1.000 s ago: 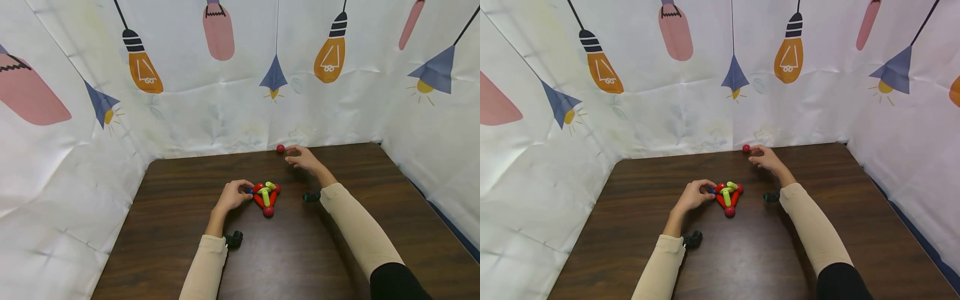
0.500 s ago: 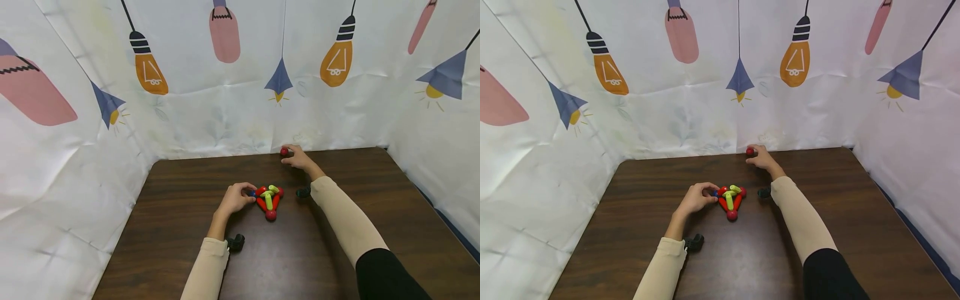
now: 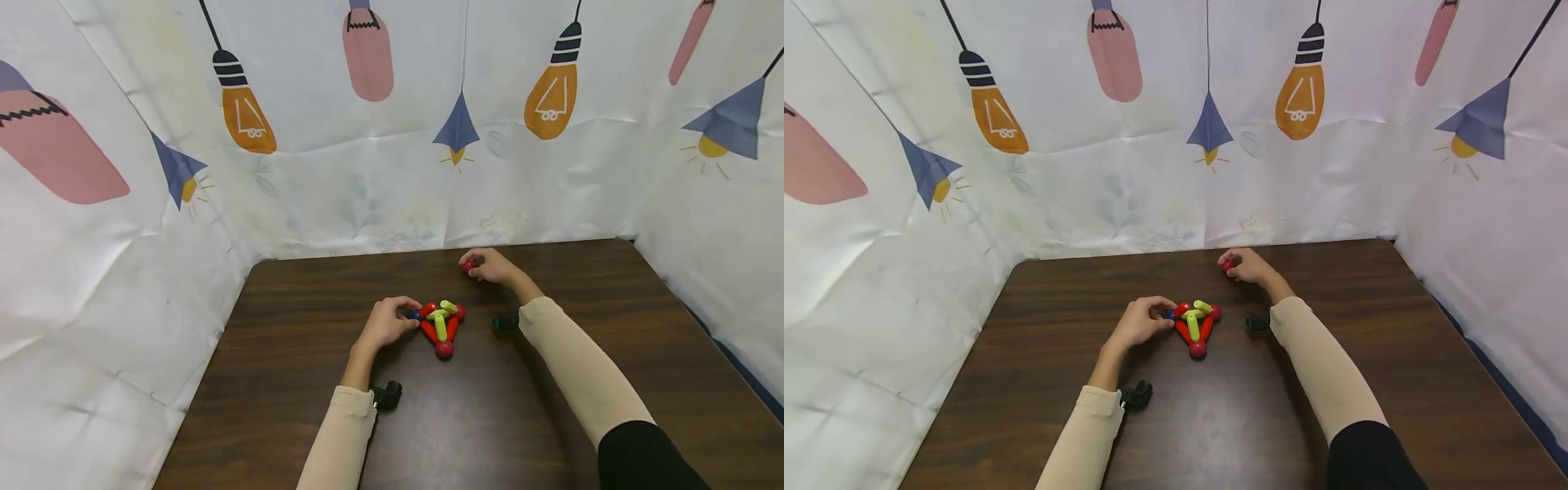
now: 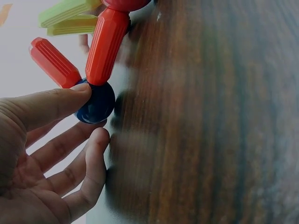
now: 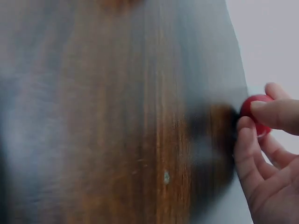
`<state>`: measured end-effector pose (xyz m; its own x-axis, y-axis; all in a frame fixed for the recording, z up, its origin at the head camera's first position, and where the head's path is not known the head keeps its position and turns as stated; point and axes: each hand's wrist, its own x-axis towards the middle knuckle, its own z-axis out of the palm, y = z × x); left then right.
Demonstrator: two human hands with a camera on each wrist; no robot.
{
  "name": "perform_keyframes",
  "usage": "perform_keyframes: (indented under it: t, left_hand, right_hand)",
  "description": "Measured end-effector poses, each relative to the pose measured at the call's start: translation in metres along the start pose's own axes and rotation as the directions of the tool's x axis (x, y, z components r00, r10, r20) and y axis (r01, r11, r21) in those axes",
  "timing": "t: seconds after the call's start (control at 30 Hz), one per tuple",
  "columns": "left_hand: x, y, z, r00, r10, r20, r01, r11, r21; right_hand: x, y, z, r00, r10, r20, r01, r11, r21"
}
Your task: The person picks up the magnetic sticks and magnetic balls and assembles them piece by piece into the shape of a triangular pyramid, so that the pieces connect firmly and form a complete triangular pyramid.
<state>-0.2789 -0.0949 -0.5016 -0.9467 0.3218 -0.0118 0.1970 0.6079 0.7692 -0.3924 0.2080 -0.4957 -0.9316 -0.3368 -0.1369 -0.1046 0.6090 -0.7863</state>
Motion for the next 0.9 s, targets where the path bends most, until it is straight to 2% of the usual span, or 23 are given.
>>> perform_keyframes:
  t: [0.13, 0.33, 0.6, 0.77, 0.9]
  left_hand:
    - [0.000, 0.001, -0.001, 1.000, -0.007, -0.006, 0.007, 1.000, 0.002]
    - [0.000, 0.000, 0.000, 1.000, -0.008, -0.008, 0.008, 1.000, 0.015]
    - [0.002, 0.000, 0.001, 1.000, -0.012, 0.002, 0.012, 1.000, 0.005]
    - [0.002, 0.001, 0.001, 1.000, -0.011, 0.004, 0.011, 1.000, 0.010]
    - [0.001, 0.002, 0.001, 1.000, -0.009, 0.006, 0.008, 1.000, 0.008]
  right_hand:
    - [-0.013, 0.000, 0.002, 0.997, -0.060, 0.043, 0.059, 0.998, 0.025]
    - [-0.037, -0.018, 0.009, 0.984, -0.177, 0.025, 0.173, 0.979, 0.110]
    - [-0.072, -0.052, 0.023, 0.942, -0.334, 0.020, 0.330, 0.937, 0.115]
    - [-0.084, -0.064, 0.034, 0.920, -0.390, 0.042, 0.384, 0.917, 0.110]
    - [-0.088, -0.068, 0.042, 0.917, -0.393, 0.068, 0.387, 0.917, 0.094]
